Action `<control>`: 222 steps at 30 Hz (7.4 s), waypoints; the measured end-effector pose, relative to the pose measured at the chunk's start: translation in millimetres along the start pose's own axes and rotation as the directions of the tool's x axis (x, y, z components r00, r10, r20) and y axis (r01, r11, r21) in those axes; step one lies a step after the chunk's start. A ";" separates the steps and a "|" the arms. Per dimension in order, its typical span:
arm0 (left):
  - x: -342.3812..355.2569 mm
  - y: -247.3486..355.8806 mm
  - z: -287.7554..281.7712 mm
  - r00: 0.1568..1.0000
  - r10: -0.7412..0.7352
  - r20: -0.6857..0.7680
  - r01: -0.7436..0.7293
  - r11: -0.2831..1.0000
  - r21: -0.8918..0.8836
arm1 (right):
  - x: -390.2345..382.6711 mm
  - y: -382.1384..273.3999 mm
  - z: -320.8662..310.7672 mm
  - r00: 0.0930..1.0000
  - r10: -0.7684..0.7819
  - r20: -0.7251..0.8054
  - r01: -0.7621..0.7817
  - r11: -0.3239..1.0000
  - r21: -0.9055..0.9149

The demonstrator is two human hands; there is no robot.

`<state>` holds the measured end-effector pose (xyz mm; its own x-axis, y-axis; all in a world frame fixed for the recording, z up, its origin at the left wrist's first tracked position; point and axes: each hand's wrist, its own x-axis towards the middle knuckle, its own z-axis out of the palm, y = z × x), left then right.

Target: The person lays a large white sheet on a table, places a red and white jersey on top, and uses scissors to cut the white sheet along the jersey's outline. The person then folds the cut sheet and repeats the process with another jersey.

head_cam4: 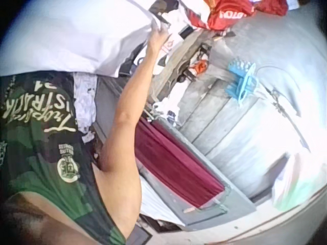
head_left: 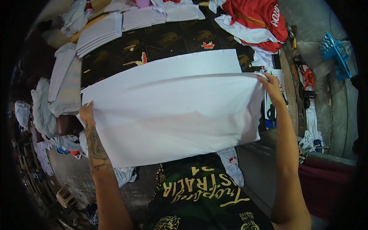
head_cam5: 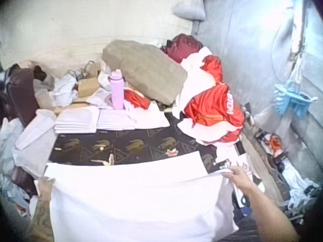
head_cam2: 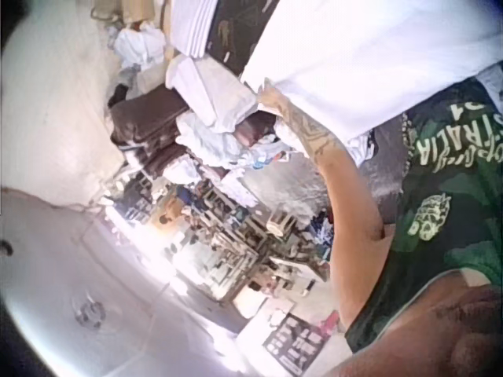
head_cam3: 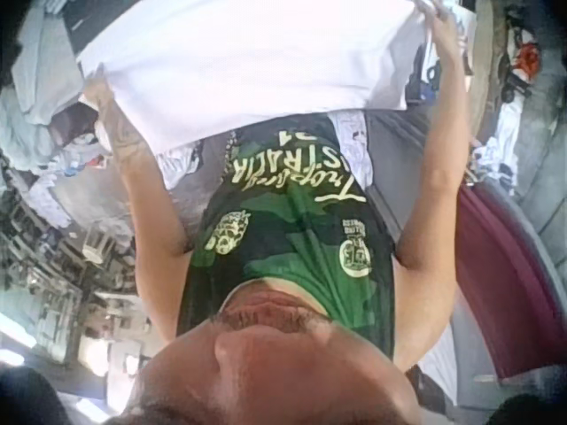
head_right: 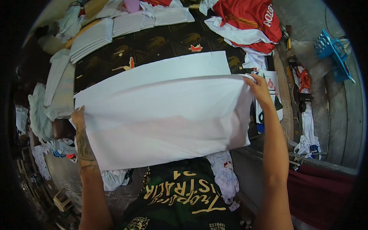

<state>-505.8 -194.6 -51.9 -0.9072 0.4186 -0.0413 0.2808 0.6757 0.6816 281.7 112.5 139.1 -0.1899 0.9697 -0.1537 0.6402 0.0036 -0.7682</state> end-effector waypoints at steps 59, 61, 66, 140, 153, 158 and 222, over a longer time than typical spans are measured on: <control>-312.4 108.7 95.1 0.923 0.378 0.067 -0.370 0.832 0.414 | -126.7 105.8 14.4 0.990 0.008 -0.143 -0.053 0.949 -0.312; -291.1 56.3 42.0 0.968 0.249 -0.036 -0.213 0.888 0.408 | -103.7 69.4 51.5 0.979 -0.189 -0.073 0.161 0.945 -0.283; -199.3 23.0 -12.3 0.910 0.387 -0.152 -0.281 0.842 0.461 | -17.3 -32.4 171.0 0.852 -0.499 0.161 0.520 0.762 -0.386; -456.1 402.4 14.7 0.638 0.519 0.569 0.310 0.503 -0.806 | -111.1 -384.1 -249.1 -0.022 -0.705 -0.709 0.864 0.343 -0.369; -490.4 147.9 -157.2 0.602 0.483 0.636 -0.239 0.869 -0.434 | -300.1 -99.9 -49.9 0.811 -0.535 0.236 0.585 0.747 -0.317; -543.3 194.3 -196.8 0.130 0.553 0.823 -0.644 0.678 -0.354 | -387.5 -121.5 59.9 0.466 -0.633 0.618 0.596 0.741 0.309; 114.1 97.1 -7.7 0.780 0.514 0.358 -0.602 0.457 0.655 | 202.6 8.7 123.8 0.901 -0.401 -0.166 0.219 0.751 -0.623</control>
<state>-584.4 -85.9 15.2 -0.4509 0.8908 0.0562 0.8795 0.4542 -0.1420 156.6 278.7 24.3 -0.3040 0.9128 0.2727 0.9029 0.3674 -0.2233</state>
